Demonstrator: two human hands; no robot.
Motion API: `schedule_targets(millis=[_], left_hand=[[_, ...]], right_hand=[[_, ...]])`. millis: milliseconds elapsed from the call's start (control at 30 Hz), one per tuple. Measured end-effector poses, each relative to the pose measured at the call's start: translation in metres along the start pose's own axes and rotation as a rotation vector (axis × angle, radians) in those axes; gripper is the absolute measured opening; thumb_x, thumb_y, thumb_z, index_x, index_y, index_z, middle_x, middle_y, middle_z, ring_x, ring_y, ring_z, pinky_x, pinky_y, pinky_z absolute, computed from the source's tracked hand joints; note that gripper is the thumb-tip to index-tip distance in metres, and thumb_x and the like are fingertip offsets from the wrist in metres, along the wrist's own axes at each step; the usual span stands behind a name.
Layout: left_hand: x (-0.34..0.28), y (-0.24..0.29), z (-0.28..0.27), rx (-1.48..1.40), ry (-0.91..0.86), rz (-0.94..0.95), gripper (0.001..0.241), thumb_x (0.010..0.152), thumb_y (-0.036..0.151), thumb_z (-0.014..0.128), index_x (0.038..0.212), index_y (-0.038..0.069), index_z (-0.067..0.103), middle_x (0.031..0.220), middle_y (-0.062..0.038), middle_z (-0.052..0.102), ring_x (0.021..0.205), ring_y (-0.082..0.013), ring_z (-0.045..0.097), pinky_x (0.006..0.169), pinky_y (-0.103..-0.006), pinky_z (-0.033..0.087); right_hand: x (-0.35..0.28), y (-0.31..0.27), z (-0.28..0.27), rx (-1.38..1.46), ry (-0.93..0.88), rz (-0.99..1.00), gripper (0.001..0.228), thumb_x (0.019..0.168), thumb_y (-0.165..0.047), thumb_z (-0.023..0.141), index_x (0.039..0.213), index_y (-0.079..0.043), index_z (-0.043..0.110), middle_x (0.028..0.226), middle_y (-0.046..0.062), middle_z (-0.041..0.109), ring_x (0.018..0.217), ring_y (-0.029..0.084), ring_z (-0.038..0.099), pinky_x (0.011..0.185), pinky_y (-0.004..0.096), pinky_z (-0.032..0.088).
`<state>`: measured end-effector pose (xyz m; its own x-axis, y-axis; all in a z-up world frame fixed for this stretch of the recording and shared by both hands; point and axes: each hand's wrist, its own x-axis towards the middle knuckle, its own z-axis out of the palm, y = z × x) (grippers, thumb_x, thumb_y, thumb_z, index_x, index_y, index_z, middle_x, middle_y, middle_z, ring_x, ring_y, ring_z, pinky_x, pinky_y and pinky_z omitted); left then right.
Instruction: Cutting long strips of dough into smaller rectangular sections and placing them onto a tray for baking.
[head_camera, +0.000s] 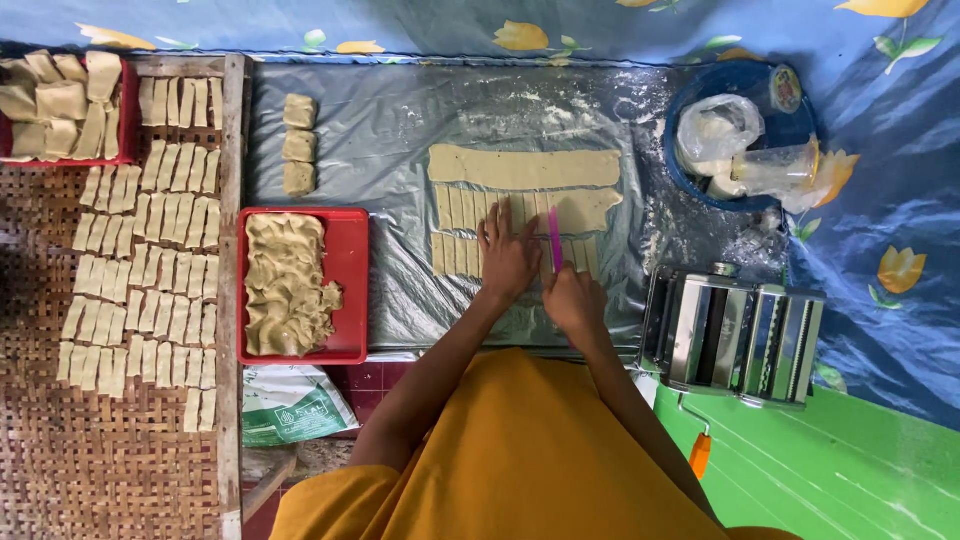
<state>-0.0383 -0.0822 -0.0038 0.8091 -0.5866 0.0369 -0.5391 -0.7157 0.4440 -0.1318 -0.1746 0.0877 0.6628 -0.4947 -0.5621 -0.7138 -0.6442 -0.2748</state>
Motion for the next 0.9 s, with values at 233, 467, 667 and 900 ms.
schedule_targets(millis=[233, 467, 667, 900], left_hand=[[-0.002, 0.003, -0.005, -0.006, 0.024, 0.011, 0.043, 0.090, 0.033, 0.064, 0.132, 0.024, 0.067, 0.155, -0.023, 0.038, 0.150, -0.0440, 0.026, 0.116, -0.0620, 0.022], [0.001, 0.005, -0.007, -0.010, -0.011, 0.011, 0.046, 0.089, 0.033, 0.063, 0.134, 0.024, 0.066, 0.156, -0.024, 0.037, 0.151, -0.0440, 0.025, 0.117, -0.0619, 0.021], [0.004, 0.001, 0.005, -0.007, -0.048, 0.026, 0.051, 0.090, 0.032, 0.064, 0.140, 0.025, 0.061, 0.159, -0.024, 0.033, 0.152, -0.0449, 0.022, 0.117, -0.0636, 0.019], [0.009, 0.010, -0.003, -0.019, -0.088, 0.046, 0.046, 0.097, 0.031, 0.060, 0.142, 0.025, 0.059, 0.159, -0.025, 0.032, 0.153, -0.0442, 0.020, 0.119, -0.0630, 0.016]], right_hand=[[-0.001, 0.018, 0.009, -0.058, -0.063, 0.047, 0.054, 0.099, -0.045, 0.037, 0.121, -0.005, 0.065, 0.109, 0.028, 0.072, 0.103, 0.050, 0.071, 0.090, 0.060, 0.054], [0.008, 0.000, -0.010, 0.083, -0.038, 0.006, 0.047, 0.100, -0.031, 0.038, 0.118, 0.003, 0.066, 0.103, 0.031, 0.073, 0.097, 0.050, 0.072, 0.085, 0.061, 0.056], [0.042, -0.001, 0.003, 0.002, 0.042, -0.031, 0.046, 0.100, -0.035, 0.040, 0.115, -0.001, 0.068, 0.098, 0.028, 0.074, 0.095, 0.048, 0.074, 0.083, 0.059, 0.057], [0.043, 0.005, -0.009, 0.059, 0.138, -0.083, 0.047, 0.103, -0.039, 0.040, 0.117, 0.000, 0.064, 0.099, 0.033, 0.070, 0.098, 0.054, 0.071, 0.085, 0.062, 0.055]])
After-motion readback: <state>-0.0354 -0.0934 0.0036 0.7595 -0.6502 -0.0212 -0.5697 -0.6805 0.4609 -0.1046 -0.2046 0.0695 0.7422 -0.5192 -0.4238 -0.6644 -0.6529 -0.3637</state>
